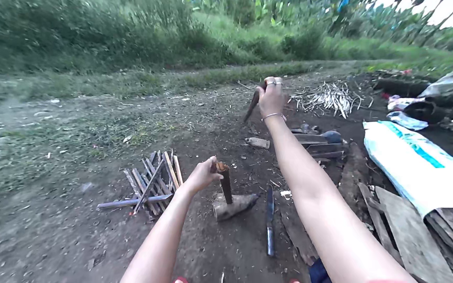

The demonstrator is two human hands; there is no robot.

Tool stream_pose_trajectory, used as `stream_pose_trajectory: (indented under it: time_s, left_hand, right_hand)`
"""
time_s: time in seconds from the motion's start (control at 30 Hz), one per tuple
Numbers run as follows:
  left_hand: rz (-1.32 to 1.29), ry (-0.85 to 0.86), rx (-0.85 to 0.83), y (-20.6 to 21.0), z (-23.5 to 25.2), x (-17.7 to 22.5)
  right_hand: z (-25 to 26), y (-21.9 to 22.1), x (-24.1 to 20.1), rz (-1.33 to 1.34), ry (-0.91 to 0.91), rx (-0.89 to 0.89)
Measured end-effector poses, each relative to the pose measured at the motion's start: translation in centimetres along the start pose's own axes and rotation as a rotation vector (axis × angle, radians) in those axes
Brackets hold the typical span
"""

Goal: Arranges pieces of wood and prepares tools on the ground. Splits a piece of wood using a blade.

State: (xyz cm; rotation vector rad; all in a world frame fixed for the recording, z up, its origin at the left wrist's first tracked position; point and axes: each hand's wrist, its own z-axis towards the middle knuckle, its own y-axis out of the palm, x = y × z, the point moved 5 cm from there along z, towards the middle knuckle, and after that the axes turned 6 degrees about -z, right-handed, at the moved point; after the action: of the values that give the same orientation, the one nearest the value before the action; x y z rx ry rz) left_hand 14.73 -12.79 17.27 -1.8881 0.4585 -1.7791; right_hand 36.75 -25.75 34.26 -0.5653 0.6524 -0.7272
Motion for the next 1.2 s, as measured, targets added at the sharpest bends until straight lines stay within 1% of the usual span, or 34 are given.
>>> stream_pose_trajectory:
  time_s: [0.07,0.13,0.2,0.23,0.3,0.37,0.43,0.47,0.53,0.57,0.63,0.7,0.77,0.83,0.9,0.97,1.1,1.2]
  left_hand:
    - [-0.006,0.000,0.009,0.2,0.0,-0.3]
    - [-0.013,0.006,0.016,0.2,0.1,-0.6]
    - [-0.020,0.005,0.027,0.1,0.0,-1.0]
    - [-0.018,0.004,0.034,0.0,0.0,-1.1]
    - [-0.011,-0.011,0.040,-0.1,0.0,-1.5]
    - [-0.011,-0.010,0.048,-0.1,0.1,-1.7]
    - [-0.015,-0.020,0.051,-0.1,0.3,-1.6]
    - [-0.014,-0.025,0.054,0.0,0.2,-1.6]
    - [-0.019,-0.023,0.065,0.0,0.2,-1.7]
    - [-0.020,-0.020,0.075,-0.1,0.3,-1.8]
    - [-0.016,-0.009,0.102,-0.2,0.4,-2.1]
    - [-0.024,0.009,0.142,0.1,0.1,-2.3]
    - [-0.057,0.007,0.180,0.6,-0.2,-2.4]
    - [-0.080,0.011,0.210,1.1,-0.3,-2.5]
    - [-0.089,0.027,0.235,1.5,-0.3,-2.3]
    - [-0.126,0.034,0.240,2.1,-0.3,-2.1]
    - [-0.173,0.006,0.231,3.3,-0.1,-1.3]
    - [-0.166,0.046,0.221,3.6,0.0,-0.6]
  right_hand:
    - [-1.2,3.7,1.9,0.015,0.115,-0.254]
    - [-5.3,7.8,5.1,0.049,0.244,-0.409]
    - [-12.3,11.6,9.4,0.078,0.387,-0.501]
    - [-16.9,13.3,11.7,0.084,0.477,-0.546]
    - [-27.6,15.7,16.2,0.001,0.717,-0.688]
    - [-38.3,15.9,18.5,-0.123,0.947,-0.861]
    - [-47.1,15.5,19.4,-0.191,1.134,-0.996]
    - [-50.6,15.1,19.5,-0.225,1.200,-1.034]
    - [-55.4,14.3,20.1,-0.292,1.257,-1.079]
    - [-56.8,14.0,20.5,-0.322,1.257,-1.075]
    - [-57.8,13.4,21.2,-0.356,1.220,-1.049]
    - [-57.3,13.1,22.2,-0.335,1.165,-1.040]
    - [-56.3,13.7,23.2,-0.245,1.117,-1.062]
    - [-55.4,14.5,24.0,-0.181,1.096,-1.093]
    - [-55.0,15.0,24.7,-0.173,1.072,-1.150]
    - [-54.7,15.3,24.9,-0.191,1.053,-1.169]
    - [-54.1,16.3,25.5,-0.188,1.030,-1.128]
    - [-54.4,16.7,26.4,-0.115,1.073,-1.113]
